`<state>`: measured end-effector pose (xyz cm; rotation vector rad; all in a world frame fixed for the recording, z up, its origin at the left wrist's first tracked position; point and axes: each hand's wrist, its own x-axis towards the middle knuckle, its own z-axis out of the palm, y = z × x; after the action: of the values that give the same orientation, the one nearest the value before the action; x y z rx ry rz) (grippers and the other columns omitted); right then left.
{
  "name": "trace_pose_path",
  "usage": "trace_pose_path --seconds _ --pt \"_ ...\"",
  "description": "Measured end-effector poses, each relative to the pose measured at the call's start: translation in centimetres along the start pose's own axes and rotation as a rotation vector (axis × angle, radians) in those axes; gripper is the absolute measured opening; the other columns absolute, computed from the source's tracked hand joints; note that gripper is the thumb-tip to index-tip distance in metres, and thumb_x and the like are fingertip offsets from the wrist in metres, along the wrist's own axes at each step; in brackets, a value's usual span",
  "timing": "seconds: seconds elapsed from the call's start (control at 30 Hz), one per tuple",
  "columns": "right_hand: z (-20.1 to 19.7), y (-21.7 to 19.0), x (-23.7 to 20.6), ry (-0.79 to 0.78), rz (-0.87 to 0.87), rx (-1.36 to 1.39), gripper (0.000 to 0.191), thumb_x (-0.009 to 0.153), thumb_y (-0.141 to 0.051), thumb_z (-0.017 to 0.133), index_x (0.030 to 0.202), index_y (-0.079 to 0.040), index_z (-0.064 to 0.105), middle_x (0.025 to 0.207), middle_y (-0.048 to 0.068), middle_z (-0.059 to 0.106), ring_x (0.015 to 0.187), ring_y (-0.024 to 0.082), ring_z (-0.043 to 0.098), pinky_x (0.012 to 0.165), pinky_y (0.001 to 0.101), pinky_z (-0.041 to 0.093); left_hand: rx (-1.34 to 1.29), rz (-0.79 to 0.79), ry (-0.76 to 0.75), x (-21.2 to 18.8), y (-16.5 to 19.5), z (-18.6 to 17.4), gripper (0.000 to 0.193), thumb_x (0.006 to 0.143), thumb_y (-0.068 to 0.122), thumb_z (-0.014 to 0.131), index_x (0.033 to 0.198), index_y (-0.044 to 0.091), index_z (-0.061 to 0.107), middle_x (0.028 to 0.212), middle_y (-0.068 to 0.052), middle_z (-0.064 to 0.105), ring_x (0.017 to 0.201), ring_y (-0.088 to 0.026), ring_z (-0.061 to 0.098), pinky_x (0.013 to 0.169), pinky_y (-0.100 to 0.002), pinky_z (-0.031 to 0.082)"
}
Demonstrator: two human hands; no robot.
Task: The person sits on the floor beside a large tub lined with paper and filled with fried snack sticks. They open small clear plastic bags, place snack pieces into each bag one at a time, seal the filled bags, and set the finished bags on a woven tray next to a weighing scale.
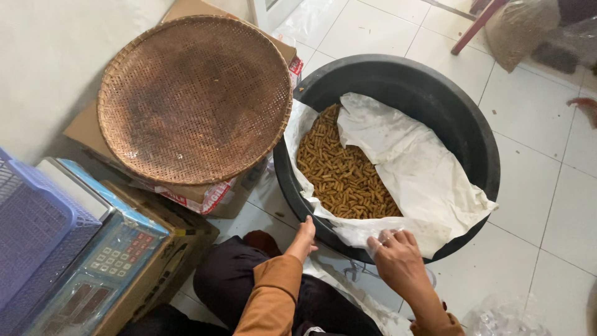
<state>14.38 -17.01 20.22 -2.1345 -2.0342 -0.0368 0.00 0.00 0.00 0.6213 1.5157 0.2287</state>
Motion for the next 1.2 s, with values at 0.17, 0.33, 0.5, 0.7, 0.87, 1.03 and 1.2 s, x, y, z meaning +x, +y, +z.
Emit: trace_pose_path --seconds 0.17,0.33,0.5,0.7,0.87,1.03,1.2 --pt "9.9 -0.2 -0.1 -0.076 0.003 0.011 0.019 0.084 -0.012 0.062 0.101 -0.010 0.070 0.101 0.012 0.070 0.099 0.031 0.064 0.086 0.0453 0.048 0.408 0.843 0.662 -1.1 2.2 -0.4 0.065 0.104 0.043 0.062 0.138 -0.011 0.049 0.142 -0.040 0.044 0.137 -0.058 0.040 0.111 -0.060 0.033" --pt "13.7 0.2 0.6 -0.033 0.091 0.040 0.023 0.084 -0.019 0.066 0.105 -0.011 0.070 0.104 0.014 0.069 0.100 0.033 0.062 0.087 0.0464 0.047 0.266 0.992 0.223 -2.8 3.2 0.4 0.043 0.098 0.041 0.060 0.121 0.005 0.068 0.129 -0.020 0.067 0.126 -0.038 0.061 0.111 -0.045 0.048" --pt "10.4 2.7 1.3 -0.221 0.057 0.322 0.049 0.078 -0.033 0.080 0.120 -0.011 0.066 0.107 0.014 0.068 0.105 0.037 0.058 0.092 0.0482 0.043 0.559 1.215 0.051 -5.5 3.4 2.5 0.041 0.089 0.042 0.074 0.114 0.010 0.075 0.133 -0.019 0.065 0.126 -0.036 0.059 0.106 -0.043 0.048" --pt "6.2 7.6 -0.1 -0.352 0.218 0.749 0.049 0.081 -0.038 0.078 0.125 -0.018 0.071 0.100 0.005 0.075 0.102 0.027 0.066 0.095 0.0412 0.052 0.863 1.064 -0.293 -7.2 3.6 2.9 0.066 0.076 0.053 0.081 0.125 0.011 0.067 0.131 -0.012 0.064 0.124 -0.030 0.060 0.102 -0.041 0.049" --pt "6.7 12.2 1.8 0.220 0.135 0.364 0.050 0.075 -0.034 0.081 0.120 -0.018 0.069 0.112 0.012 0.073 0.106 0.033 0.065 0.091 0.0433 0.049 1.014 1.267 -0.203 -6.4 2.5 2.9 0.049 0.077 0.045 0.078 0.113 0.013 0.072 0.112 -0.012 0.068 0.108 -0.033 0.065 0.089 -0.044 0.053" --pt "8.1 13.5 3.4 -0.466 0.396 0.270 0.064 0.080 -0.037 0.085 0.136 -0.019 0.060 0.107 0.011 0.071 0.111 0.030 0.061 0.099 0.0498 0.041 0.968 1.263 -0.092 -6.0 1.9 3.5 0.019 0.096 0.034 0.066 0.097 0.017 0.074 0.096 -0.009 0.070 0.096 -0.034 0.068 0.079 -0.048 0.056" --pt "6.2 12.5 -5.7 -0.039 0.363 0.716 0.021 0.088 -0.023 0.073 0.102 -0.008 0.076 0.091 0.010 0.078 0.090 0.023 0.071 0.080 0.0366 0.056 0.862 1.224 -0.047 -6.7 3.3 2.6 0.019 0.096 0.032 0.065 0.097 0.016 0.074 0.099 -0.008 0.071 0.093 -0.033 0.069 0.076 -0.047 0.056"
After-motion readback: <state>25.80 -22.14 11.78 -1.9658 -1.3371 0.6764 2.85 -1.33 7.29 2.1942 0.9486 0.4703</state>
